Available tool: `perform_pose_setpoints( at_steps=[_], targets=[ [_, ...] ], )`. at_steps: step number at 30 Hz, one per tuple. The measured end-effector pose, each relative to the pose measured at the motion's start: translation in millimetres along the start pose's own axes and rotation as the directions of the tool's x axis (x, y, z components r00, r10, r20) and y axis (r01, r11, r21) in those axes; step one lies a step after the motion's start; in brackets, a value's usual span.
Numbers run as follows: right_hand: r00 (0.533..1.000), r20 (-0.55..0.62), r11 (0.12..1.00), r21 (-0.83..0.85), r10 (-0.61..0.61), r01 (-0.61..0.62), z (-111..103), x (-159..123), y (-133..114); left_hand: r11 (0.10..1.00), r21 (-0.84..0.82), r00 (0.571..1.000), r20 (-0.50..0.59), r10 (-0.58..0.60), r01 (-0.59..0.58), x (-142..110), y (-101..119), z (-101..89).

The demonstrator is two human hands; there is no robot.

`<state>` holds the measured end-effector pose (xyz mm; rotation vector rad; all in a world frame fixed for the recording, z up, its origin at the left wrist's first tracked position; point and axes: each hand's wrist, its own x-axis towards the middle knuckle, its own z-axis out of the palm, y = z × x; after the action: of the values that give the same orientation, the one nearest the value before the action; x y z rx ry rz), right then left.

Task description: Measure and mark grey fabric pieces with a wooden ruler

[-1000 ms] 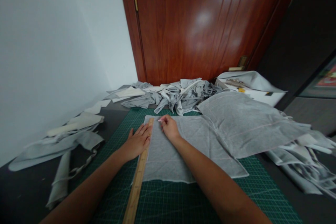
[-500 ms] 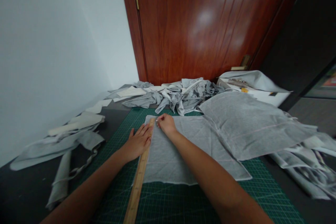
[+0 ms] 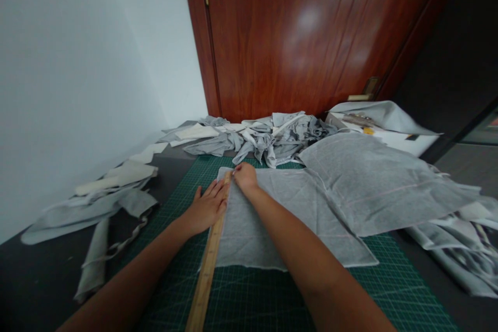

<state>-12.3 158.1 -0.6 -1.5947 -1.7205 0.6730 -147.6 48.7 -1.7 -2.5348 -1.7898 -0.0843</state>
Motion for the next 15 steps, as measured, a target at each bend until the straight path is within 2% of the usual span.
perform_pose_setpoints(
  at_steps=[15],
  targets=[
    [0.995, 0.026, 0.970, -0.223, -0.095, 0.099, -6.0, -2.9, -12.7, 1.000, 0.015, 1.000, 0.000, -0.014, 0.014, 1.1, -0.5, 3.5]
  ],
)
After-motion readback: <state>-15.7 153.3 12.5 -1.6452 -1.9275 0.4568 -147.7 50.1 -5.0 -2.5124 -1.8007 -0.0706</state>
